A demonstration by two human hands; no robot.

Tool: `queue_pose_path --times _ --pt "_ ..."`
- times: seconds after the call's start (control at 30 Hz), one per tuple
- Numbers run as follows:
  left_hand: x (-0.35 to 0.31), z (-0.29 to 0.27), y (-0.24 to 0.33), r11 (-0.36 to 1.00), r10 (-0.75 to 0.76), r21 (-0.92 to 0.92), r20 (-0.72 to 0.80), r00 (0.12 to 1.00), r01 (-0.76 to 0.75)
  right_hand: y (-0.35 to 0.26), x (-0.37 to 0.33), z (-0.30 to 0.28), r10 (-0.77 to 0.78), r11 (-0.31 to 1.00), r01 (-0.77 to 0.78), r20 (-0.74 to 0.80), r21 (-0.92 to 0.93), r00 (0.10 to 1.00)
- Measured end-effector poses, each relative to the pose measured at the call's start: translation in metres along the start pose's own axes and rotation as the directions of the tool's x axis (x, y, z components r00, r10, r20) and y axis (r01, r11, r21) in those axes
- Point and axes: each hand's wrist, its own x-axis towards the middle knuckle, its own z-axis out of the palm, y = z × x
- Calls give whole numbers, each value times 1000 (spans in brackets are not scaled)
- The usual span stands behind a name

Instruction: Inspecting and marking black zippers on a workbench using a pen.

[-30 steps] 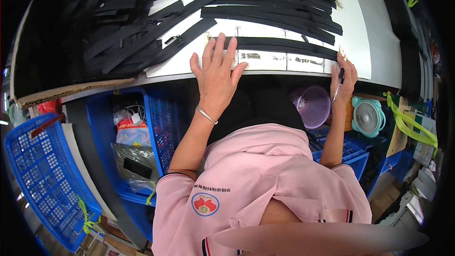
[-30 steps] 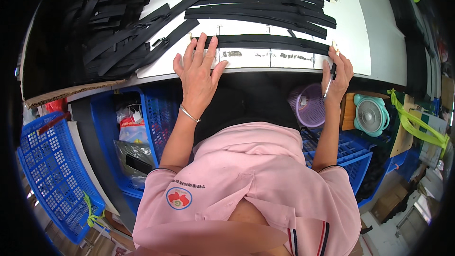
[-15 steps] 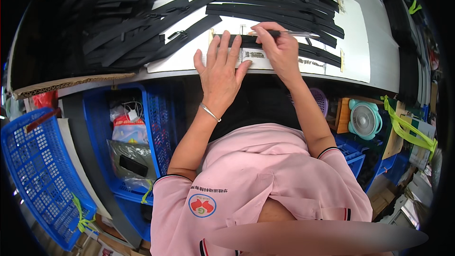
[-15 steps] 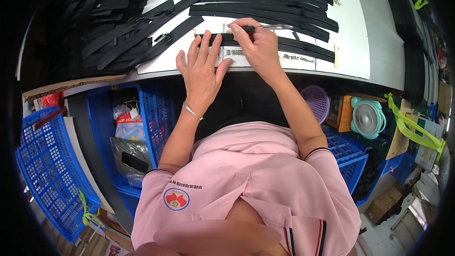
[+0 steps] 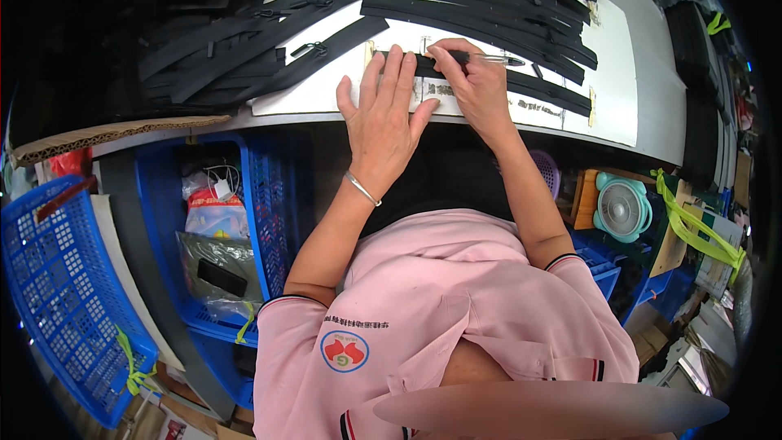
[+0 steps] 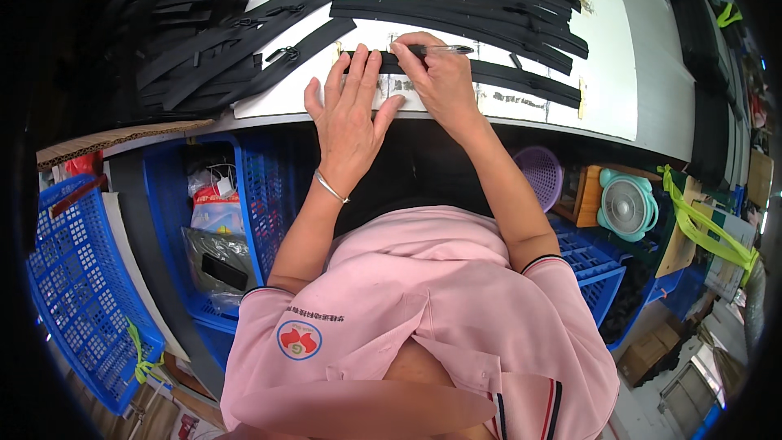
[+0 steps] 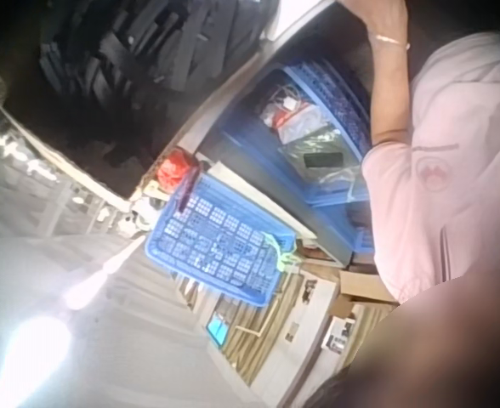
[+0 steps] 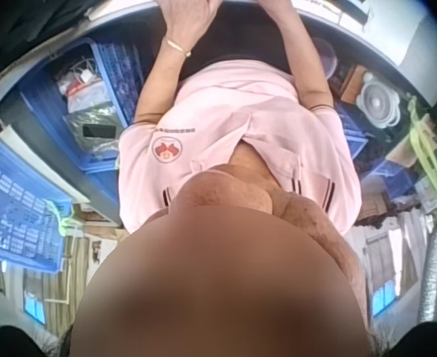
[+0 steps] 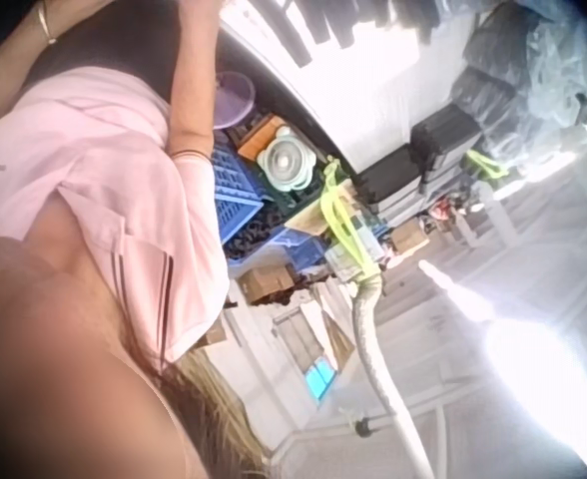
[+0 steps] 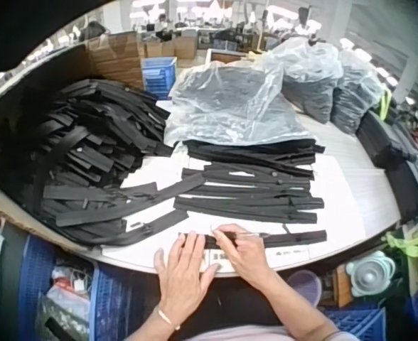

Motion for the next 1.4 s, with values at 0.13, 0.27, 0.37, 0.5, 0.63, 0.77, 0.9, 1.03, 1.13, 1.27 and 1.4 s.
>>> queue_pose_path --times 0.13,0.27,0.37,0.5,0.63,0.77,0.9,1.03,1.13,1.27,1.4 --pt "0 -1 0 1000 0 -4 5 1000 0 -12 -1 -3 70 997 -70 -11 13 997" --pt "-1 -1 0 1000 -5 -9 8 1000 5 -9 -2 -10 107 985 -120 109 127 988" --pt "-2 -1 0 1000 -8 -16 11 1000 8 -10 -2 -10 94 988 -108 118 110 988" --pt "-2 -2 0 1000 -14 -27 13 1000 15 -8 -2 -7 20 995 -31 116 91 993" --pt "2 1 0 999 -1 -35 13 1000 1 -6 0 -8 46 998 -52 124 47 991" --pt "5 -1 0 999 -20 -37 36 999 21 -2 4 -11 23 985 -48 153 163 988" --pt "4 -6 3 999 -12 -48 44 999 14 -13 0 -23 145 948 -170 112 267 983" --pt "-2 -8 4 998 -23 -57 75 997 27 -11 -6 -45 245 946 -264 115 191 963" --pt "-5 -7 5 999 -21 -35 82 996 24 6 -17 -68 280 941 -276 10 195 960" --pt "-5 -5 3 999 -23 -47 68 997 27 21 -25 -94 353 934 -340 -133 109 926" --pt "1 -9 3 999 6 -31 41 999 -4 18 -18 -91 227 973 -212 -207 94 952"
